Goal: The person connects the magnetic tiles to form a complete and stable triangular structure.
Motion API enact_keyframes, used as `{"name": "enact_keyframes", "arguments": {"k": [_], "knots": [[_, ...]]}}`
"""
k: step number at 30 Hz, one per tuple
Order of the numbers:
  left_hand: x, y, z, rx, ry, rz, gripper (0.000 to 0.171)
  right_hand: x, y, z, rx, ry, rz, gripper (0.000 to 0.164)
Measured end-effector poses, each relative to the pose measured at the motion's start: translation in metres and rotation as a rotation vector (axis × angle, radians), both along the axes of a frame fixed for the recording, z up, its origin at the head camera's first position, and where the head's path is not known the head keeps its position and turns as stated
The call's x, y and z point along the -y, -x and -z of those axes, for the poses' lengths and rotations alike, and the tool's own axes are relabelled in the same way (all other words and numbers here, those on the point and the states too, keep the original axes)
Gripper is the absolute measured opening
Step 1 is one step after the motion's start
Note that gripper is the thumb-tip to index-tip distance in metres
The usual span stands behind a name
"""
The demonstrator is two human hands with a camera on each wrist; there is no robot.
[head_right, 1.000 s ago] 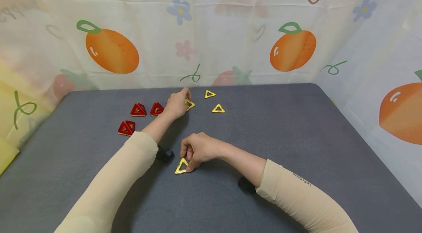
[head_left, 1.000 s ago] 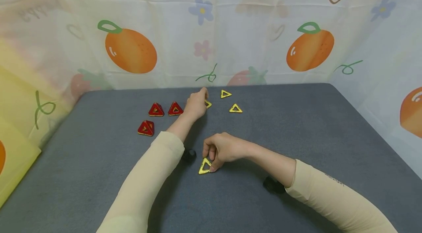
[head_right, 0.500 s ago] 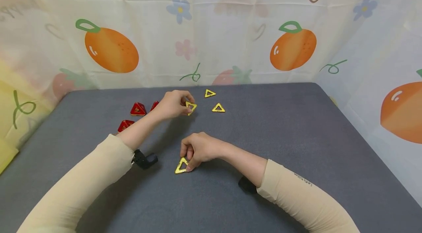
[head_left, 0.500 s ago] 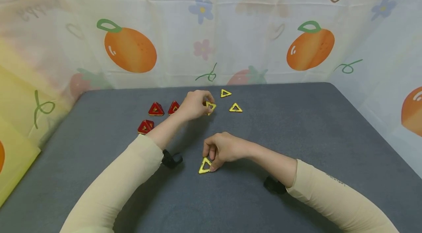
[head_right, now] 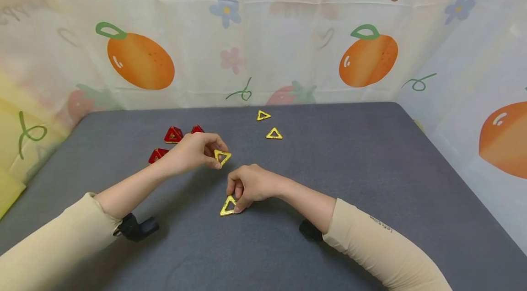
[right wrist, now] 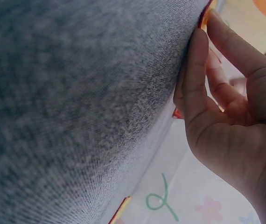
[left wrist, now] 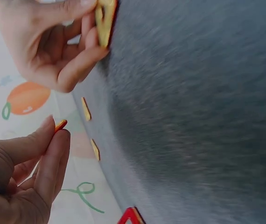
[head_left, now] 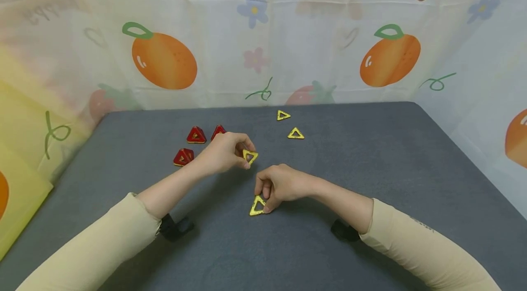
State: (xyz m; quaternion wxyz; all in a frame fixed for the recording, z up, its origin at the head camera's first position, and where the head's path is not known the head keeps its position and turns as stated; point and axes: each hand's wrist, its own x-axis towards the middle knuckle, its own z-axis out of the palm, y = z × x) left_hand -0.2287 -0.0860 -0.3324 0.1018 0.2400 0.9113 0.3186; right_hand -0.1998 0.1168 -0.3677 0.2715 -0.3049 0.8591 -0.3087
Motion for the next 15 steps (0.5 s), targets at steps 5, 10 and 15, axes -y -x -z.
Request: {"name": "enact_keyframes", "arguments": {"k": [5,10,15], "knots": [[0.012,-0.014,0.01,0.048,0.006,0.015,0.028,0.0,0.0,-0.001,-0.011,-0.008,0.005,0.03],[0.021,-0.024,0.022,0.132,-0.004,0.013,0.027,0.001,-0.001,-0.002,-0.02,-0.009,0.0,0.03],[0.024,-0.033,0.032,0.178,-0.062,0.024,0.028,0.002,-0.001,-0.001,-0.013,-0.006,-0.004,0.03]]}}
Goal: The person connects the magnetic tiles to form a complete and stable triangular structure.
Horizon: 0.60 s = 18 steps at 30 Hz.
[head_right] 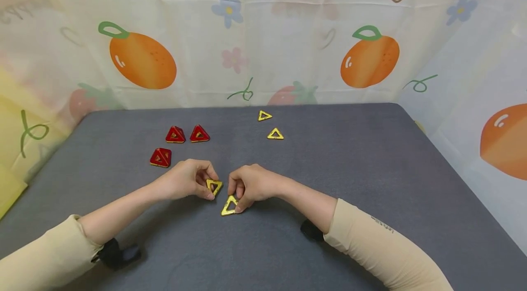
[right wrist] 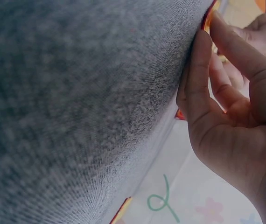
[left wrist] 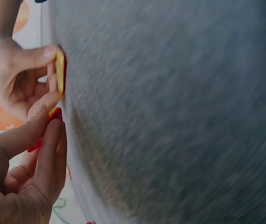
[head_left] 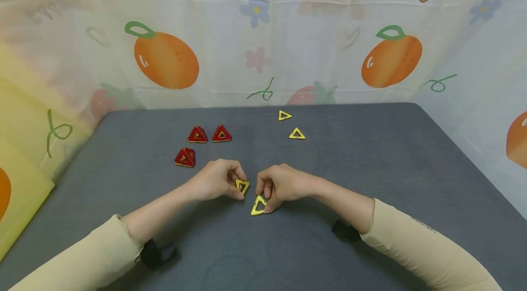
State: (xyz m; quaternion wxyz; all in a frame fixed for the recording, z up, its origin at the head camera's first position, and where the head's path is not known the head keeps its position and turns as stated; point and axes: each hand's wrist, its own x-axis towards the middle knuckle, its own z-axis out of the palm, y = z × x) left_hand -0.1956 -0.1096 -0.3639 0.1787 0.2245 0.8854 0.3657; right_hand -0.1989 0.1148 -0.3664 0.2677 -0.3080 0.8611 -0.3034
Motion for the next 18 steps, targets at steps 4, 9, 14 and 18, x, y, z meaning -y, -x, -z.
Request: {"name": "enact_keyframes", "arguments": {"k": [4,9,14,18], "knots": [[-0.003,-0.008,0.007,-0.004,-0.041,0.019,0.028,0.0,0.0,0.001,0.004,0.0,0.002,0.03],[-0.007,-0.017,0.014,-0.019,-0.066,0.026,0.029,0.0,0.0,0.001,-0.003,-0.003,-0.003,0.03],[-0.011,-0.02,0.018,-0.013,-0.083,0.011,0.03,-0.001,0.0,0.002,-0.003,-0.007,-0.01,0.031],[-0.012,-0.021,0.018,-0.002,-0.096,0.008,0.031,-0.001,0.0,0.001,-0.005,-0.011,-0.01,0.031]]}}
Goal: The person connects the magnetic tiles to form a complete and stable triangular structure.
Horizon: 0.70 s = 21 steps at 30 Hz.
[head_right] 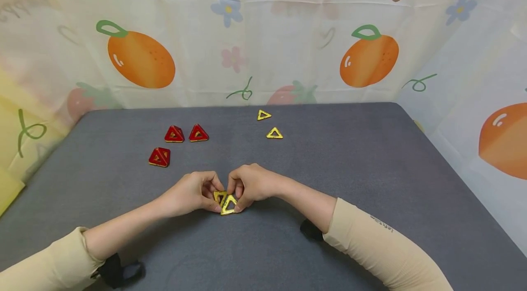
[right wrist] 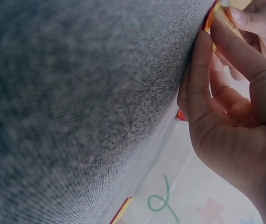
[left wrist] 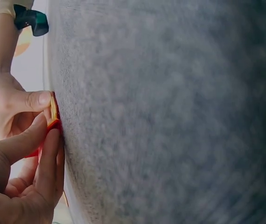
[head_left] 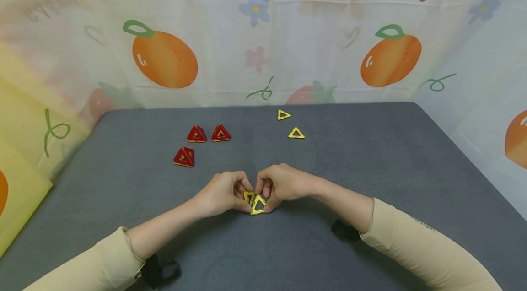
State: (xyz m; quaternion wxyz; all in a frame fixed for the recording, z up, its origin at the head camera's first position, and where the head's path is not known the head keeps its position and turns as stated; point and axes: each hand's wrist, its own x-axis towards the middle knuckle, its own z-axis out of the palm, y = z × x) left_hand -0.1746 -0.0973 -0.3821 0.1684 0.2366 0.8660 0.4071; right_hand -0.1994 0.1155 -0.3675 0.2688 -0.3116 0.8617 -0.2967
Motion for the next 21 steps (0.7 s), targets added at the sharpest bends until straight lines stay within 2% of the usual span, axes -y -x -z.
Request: {"name": "enact_keyframes", "arguments": {"k": [6,9,21], "knots": [[0.0012,0.0005,0.0023,-0.011,-0.03,0.037,0.033,0.0004,0.0005,0.0009,-0.003,-0.003,-0.002,0.032],[0.0019,0.0004,0.004,0.006,-0.044,0.059,0.034,0.0005,0.0004,0.0011,0.004,-0.002,0.008,0.032],[0.0041,-0.0002,0.0074,0.035,-0.032,0.091,0.044,0.0008,0.0008,0.0021,0.017,-0.008,0.029,0.032]]}}
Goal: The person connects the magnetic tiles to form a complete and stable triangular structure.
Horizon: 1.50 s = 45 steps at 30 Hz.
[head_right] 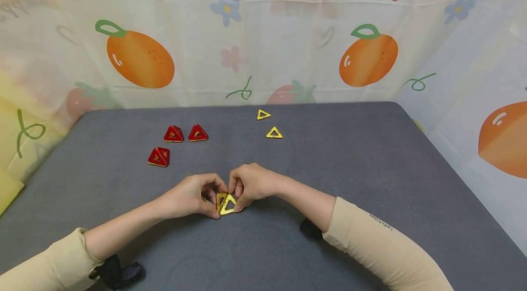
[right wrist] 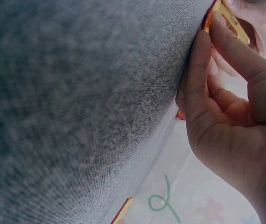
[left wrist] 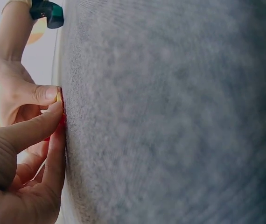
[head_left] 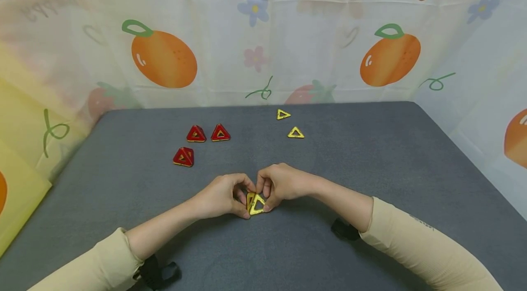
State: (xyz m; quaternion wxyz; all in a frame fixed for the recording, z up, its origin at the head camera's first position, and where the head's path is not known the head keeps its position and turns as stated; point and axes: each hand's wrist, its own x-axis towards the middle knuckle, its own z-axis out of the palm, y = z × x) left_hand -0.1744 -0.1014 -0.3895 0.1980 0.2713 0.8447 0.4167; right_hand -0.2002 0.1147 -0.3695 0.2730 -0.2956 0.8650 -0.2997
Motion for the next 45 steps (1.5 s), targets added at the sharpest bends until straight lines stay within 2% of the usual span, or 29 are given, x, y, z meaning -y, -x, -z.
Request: {"name": "enact_keyframes", "arguments": {"k": [12,23,28,38,45], "knots": [[0.002,0.001,0.003,-0.011,-0.019,0.012,0.04,0.0,0.001,0.001,0.0,-0.018,0.013,0.03],[0.002,0.001,0.004,-0.028,-0.01,0.016,0.039,-0.001,0.0,-0.003,0.045,0.008,0.013,0.027],[0.001,0.0,0.004,-0.021,-0.009,0.014,0.039,-0.004,0.004,-0.006,0.016,0.005,0.011,0.026],[0.001,0.0,0.005,-0.014,-0.015,0.007,0.039,-0.018,0.028,-0.016,-0.035,0.021,0.099,0.025],[0.002,0.001,0.004,-0.012,-0.03,0.01,0.038,-0.041,0.058,-0.029,-0.102,0.038,0.246,0.028]]}}
